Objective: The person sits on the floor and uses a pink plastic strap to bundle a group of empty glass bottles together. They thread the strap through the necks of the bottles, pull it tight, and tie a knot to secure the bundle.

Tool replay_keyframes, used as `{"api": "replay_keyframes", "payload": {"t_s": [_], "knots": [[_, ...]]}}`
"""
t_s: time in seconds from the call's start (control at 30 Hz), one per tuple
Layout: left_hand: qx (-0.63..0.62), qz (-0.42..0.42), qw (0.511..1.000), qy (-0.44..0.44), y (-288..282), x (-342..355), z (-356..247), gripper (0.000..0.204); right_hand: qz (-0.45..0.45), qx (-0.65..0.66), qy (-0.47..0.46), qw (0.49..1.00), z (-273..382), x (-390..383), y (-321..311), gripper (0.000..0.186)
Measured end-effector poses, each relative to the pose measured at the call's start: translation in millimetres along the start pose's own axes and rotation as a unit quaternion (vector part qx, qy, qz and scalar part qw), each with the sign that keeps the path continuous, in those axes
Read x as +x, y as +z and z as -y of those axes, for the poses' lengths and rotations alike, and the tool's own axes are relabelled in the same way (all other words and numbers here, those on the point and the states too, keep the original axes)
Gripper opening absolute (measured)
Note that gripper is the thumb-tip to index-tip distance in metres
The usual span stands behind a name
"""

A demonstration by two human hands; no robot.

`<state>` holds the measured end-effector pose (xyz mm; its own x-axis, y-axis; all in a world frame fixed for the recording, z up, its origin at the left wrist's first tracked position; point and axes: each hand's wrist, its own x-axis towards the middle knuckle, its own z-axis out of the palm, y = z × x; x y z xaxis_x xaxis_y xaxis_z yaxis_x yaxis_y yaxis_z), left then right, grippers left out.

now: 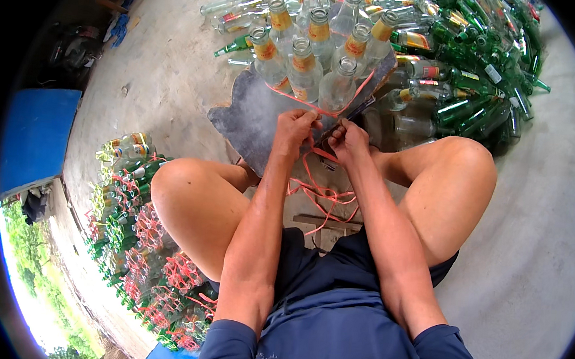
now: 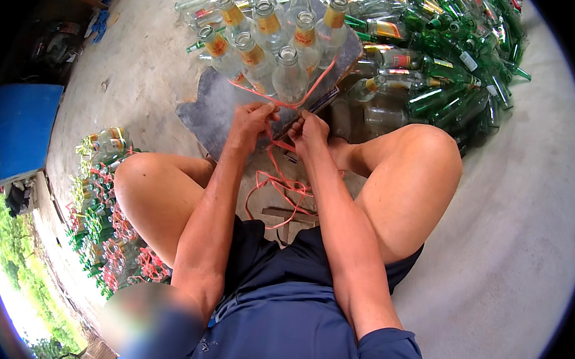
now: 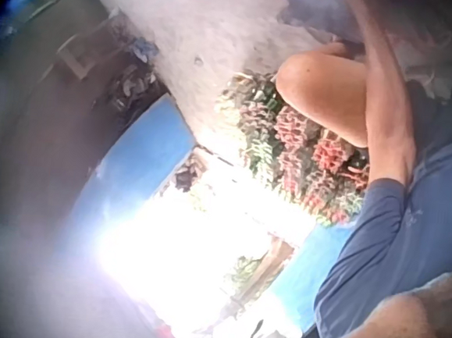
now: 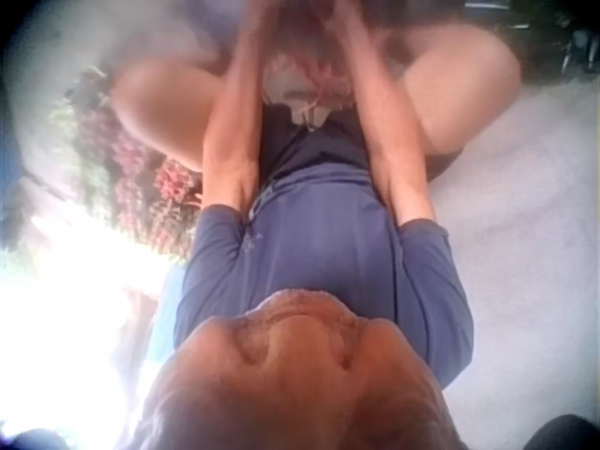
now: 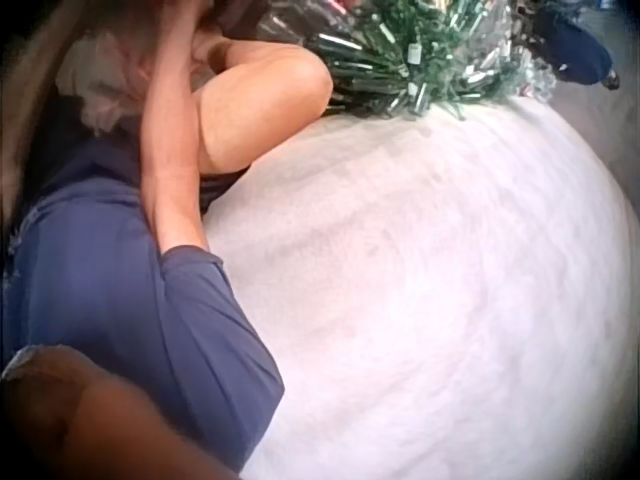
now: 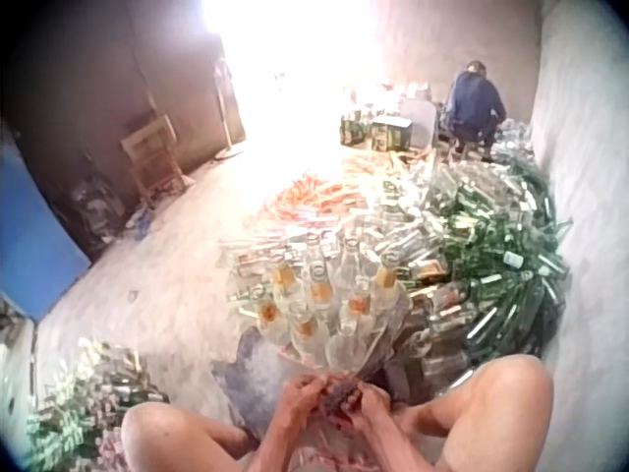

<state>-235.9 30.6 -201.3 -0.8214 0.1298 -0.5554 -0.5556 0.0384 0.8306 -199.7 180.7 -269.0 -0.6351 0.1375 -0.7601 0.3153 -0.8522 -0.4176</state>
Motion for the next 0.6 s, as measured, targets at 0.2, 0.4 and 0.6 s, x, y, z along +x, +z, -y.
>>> {"api": "replay_keyframes", "payload": {"t_s": [0.2, 0.4, 0.6], "knots": [[0.117, -0.066, 0.989, 0.065, -4.0, -10.3, -0.4, 0.036, -0.066, -0.065, -0.014, 0.996, 5.0, -34.2, 8.1, 0.017], [0.178, -0.182, 0.941, 0.222, -11.3, -18.0, -5.9, 0.039, -0.013, 0.03, -0.09, 0.995, 38.4, -99.9, 30.6, 0.009], [0.268, -0.253, 0.836, 0.406, 3.4, -49.0, -71.2, 0.044, 0.15, 0.066, -0.152, 0.975, 113.1, -172.5, 56.9, 0.011]]}}
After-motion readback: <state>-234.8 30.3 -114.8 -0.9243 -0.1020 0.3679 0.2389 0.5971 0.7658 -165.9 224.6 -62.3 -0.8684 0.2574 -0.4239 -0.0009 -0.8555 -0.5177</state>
